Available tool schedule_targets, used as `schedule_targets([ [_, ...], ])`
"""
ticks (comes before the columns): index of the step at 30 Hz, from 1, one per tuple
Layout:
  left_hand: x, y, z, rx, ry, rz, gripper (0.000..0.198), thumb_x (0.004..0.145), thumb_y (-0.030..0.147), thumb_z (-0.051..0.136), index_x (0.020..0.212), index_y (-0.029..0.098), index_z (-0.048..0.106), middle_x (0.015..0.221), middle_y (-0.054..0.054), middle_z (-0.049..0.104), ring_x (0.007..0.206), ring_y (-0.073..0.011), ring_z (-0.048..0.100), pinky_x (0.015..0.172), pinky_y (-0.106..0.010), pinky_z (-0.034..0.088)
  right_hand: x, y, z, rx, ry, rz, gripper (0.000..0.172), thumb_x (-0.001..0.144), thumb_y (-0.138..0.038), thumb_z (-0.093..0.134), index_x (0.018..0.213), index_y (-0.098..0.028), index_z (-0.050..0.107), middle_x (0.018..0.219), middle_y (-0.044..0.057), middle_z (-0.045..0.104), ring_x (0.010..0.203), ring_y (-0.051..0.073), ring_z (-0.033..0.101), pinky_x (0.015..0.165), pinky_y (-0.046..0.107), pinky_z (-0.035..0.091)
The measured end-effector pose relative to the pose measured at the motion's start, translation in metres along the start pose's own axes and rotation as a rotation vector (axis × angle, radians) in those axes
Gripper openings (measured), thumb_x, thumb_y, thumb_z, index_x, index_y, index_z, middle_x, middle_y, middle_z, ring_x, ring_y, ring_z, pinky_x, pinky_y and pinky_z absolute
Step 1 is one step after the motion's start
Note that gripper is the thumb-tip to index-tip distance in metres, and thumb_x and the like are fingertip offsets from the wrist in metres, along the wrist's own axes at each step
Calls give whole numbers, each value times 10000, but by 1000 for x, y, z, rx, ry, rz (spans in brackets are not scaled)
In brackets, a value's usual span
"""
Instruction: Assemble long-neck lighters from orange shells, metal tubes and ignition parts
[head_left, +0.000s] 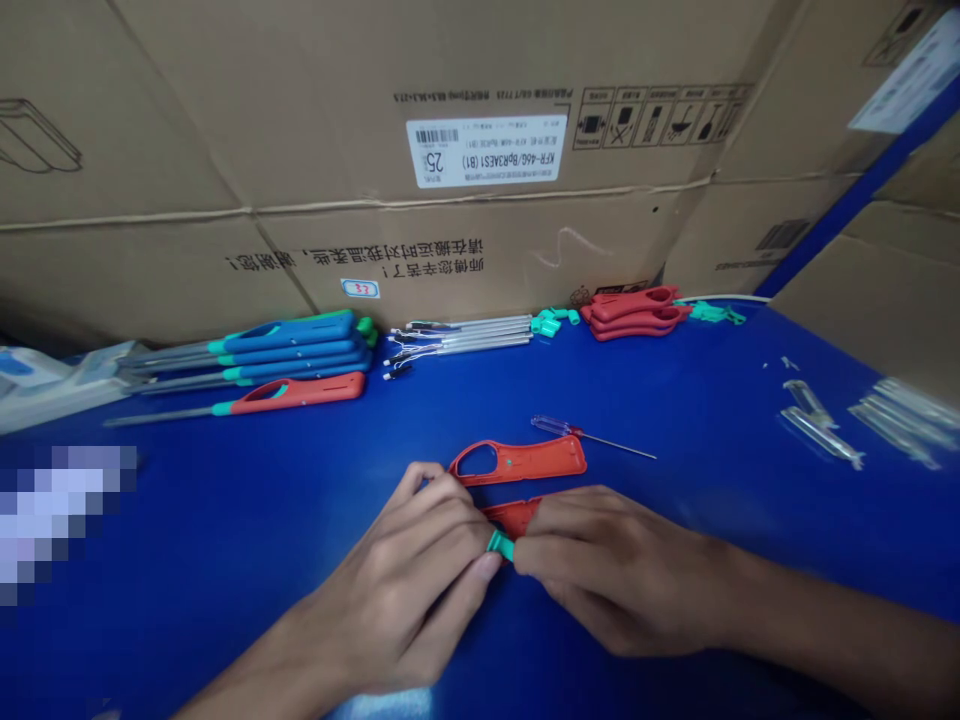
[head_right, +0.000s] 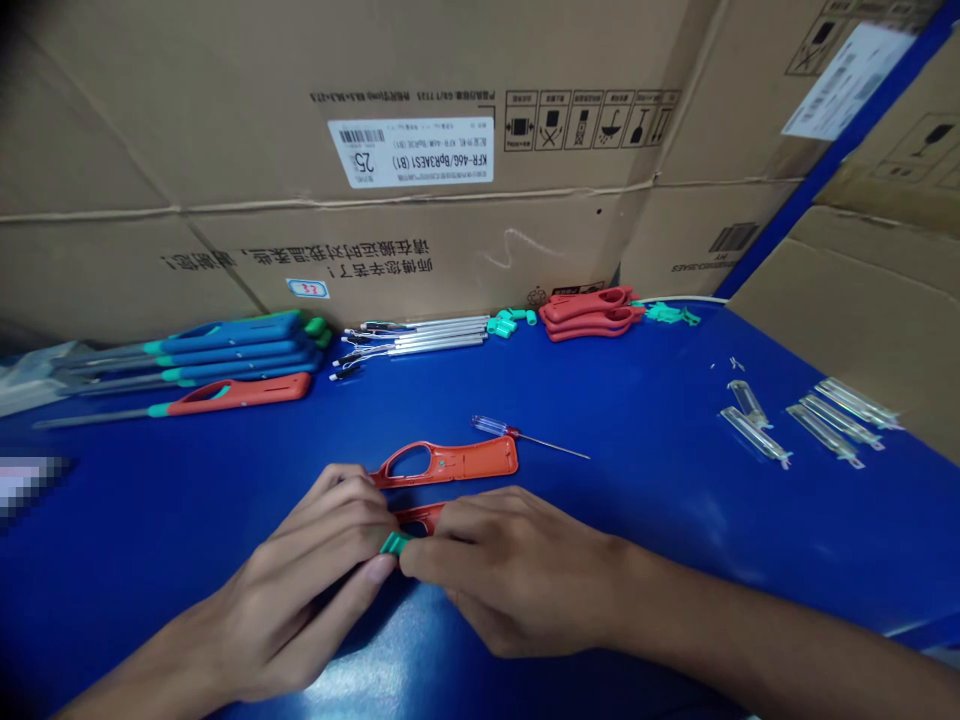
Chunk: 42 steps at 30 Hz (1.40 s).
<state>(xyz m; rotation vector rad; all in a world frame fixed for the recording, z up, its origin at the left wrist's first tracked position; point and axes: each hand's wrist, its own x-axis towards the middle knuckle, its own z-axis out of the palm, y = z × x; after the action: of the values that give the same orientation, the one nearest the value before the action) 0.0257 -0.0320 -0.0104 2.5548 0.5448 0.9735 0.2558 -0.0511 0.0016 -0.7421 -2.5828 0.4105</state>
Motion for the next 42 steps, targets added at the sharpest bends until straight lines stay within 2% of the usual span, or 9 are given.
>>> schedule_targets([
  [8, -1, 0, -2, 0, -19, -4, 151, 913, 77, 494, 915, 154, 624, 790, -65, 649, 771, -196, 554, 817, -433, 422, 0, 0, 1, -33, 4, -9, 241, 971, -122, 394, 1016, -178, 624, 779, 29, 639, 709, 146, 554, 681, 243, 458],
  [12, 0, 0, -1, 42, 36, -44, 154, 897, 55, 523, 876, 165, 628, 795, -46, 661, 776, -187, 560, 840, -430, 410, -1, 0, 1, -71, -9, -17, 255, 969, -121, 392, 982, -186, 638, 767, 24, 626, 685, 138, 545, 666, 242, 463],
  [15, 0, 0, -2, 28, 53, -62, 163, 880, 33, 528, 914, 164, 619, 795, -43, 657, 771, -184, 552, 826, -424, 410, -2, 1, 3, -45, 24, -2, 248, 980, -123, 391, 1012, -179, 631, 792, 25, 639, 709, 131, 566, 682, 243, 471],
  [21, 0, -4, -7, 23, 21, -60, 178, 860, 11, 552, 935, 160, 615, 835, -45, 657, 802, -184, 546, 819, -422, 410, -1, 7, 8, 30, 131, 110, 136, 980, -180, 498, 965, -169, 633, 841, 20, 661, 764, 126, 604, 759, 255, 487],
  [27, -3, -10, -9, 80, -46, -126, 186, 889, 43, 552, 998, 175, 625, 967, -69, 645, 928, -210, 530, 830, -416, 411, -1, 11, 10, 36, 104, 126, 192, 991, -182, 482, 1018, -137, 667, 934, 63, 686, 864, 161, 630, 835, 290, 505],
  [31, -3, -13, -10, 136, -59, -108, 206, 884, 33, 559, 1015, 174, 629, 1046, -77, 637, 989, -225, 523, 851, -429, 396, -2, 11, 9, 26, 91, 137, 211, 984, -142, 470, 1025, -124, 676, 947, 75, 678, 875, 166, 619, 837, 291, 504],
  [42, 1, -11, -18, 143, -124, -129, 149, 839, 72, 571, 947, 174, 571, 939, -51, 637, 902, -212, 536, 830, -429, 380, -2, 12, 10, -31, 62, 116, 190, 969, -141, 507, 920, -126, 690, 880, 62, 651, 811, 167, 581, 795, 291, 485],
])
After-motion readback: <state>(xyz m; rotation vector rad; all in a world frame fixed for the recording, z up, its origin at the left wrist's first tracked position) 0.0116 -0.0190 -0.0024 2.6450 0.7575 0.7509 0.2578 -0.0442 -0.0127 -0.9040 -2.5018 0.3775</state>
